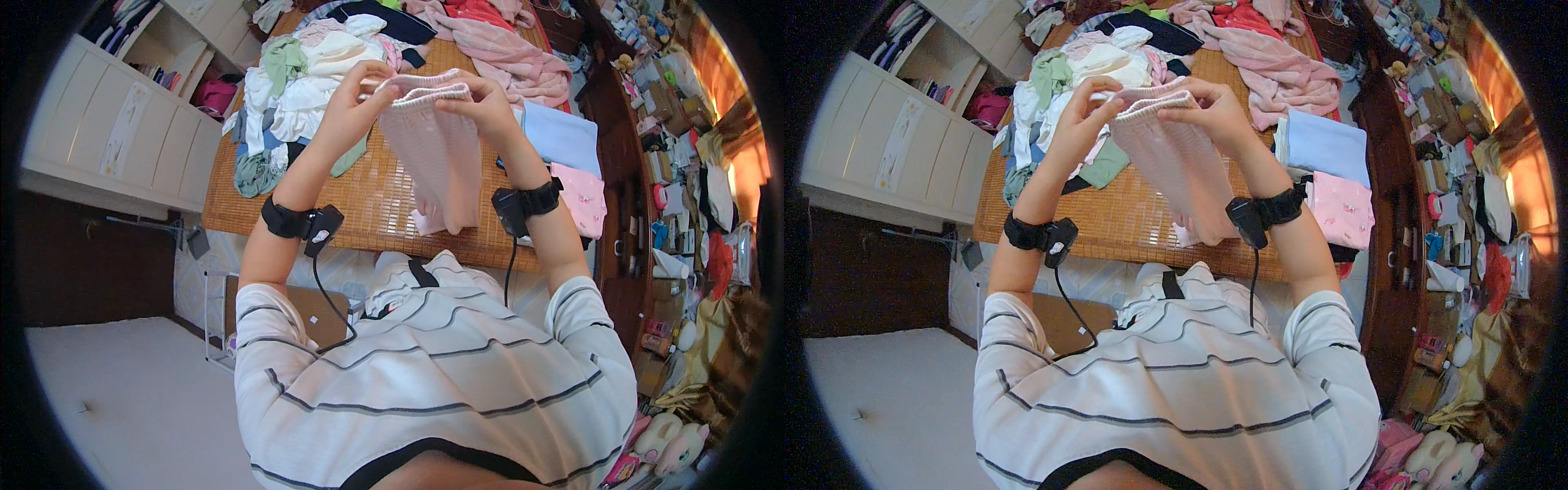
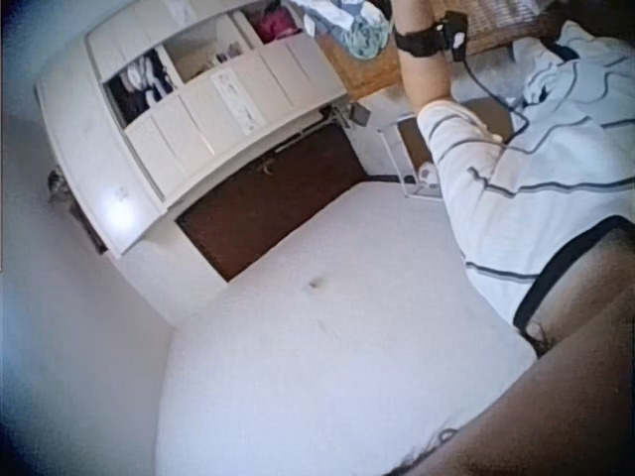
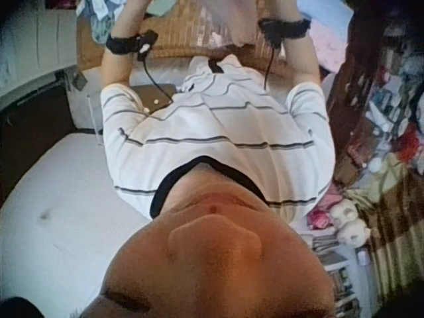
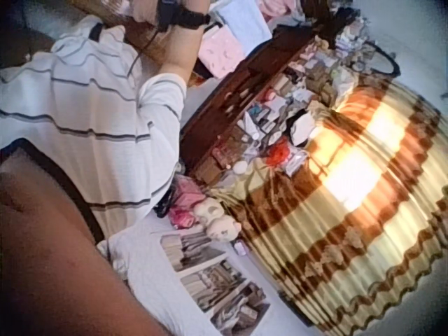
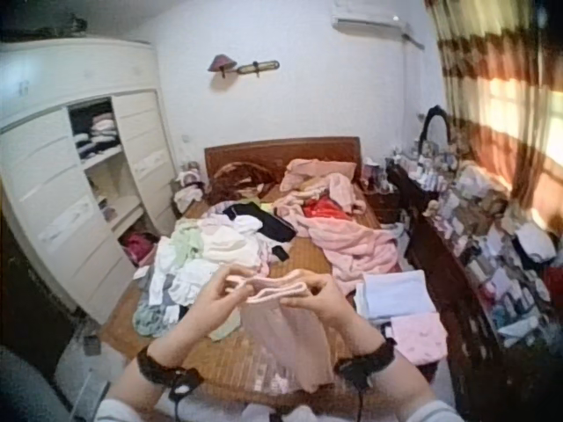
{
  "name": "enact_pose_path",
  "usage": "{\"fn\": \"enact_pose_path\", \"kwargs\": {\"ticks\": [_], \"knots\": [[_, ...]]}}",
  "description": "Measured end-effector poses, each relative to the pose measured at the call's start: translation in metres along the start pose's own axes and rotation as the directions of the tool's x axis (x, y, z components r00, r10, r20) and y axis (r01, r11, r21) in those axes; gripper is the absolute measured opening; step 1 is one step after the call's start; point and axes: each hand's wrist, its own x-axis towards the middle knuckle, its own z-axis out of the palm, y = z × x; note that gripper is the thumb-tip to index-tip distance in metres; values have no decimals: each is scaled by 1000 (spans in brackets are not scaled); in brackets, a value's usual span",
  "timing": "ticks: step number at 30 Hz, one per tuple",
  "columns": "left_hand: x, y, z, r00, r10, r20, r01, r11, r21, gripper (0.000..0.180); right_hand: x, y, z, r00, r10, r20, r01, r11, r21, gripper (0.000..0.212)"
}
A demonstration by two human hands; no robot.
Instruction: The person folds pink and white garments by hand on a bed with a bamboo mat and places them on a stack of folded laundry.
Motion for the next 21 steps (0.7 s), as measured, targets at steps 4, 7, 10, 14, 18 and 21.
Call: {"fn": "enact_pose_path", "kwargs": {"ticks": [4, 7, 10, 14, 18, 21], "knots": [[6, 5, -4, 959, -280, 35, 280, 960, -2, 23, 3, 6, -4, 995, -91, -30, 86, 987, -136, 24], [6, 5, -2, 924, -357, 140, 373, 920, -117, 22, 0, 4, -8, 991, -128, -34, 118, 972, -201, 22], [7, 1, -3, 934, -308, 180, 329, 939, -102, 19, -1, -5, -5, 991, -134, -26, 127, 974, -190, 22], [17, 8, -1, 956, -221, 191, 232, 972, -37, 13, -2, -11, -7, 978, -206, -27, 193, 950, -247, 19], [23, 12, -2, 952, -194, 238, 180, 981, 77, 15, -5, -12, -5, 971, -203, -129, 172, 961, -218, 14], [28, 14, -2, 919, -264, 293, 247, 964, 95, 20, -5, -9, -5, 961, -260, -98, 238, 951, -199, 13]]}}
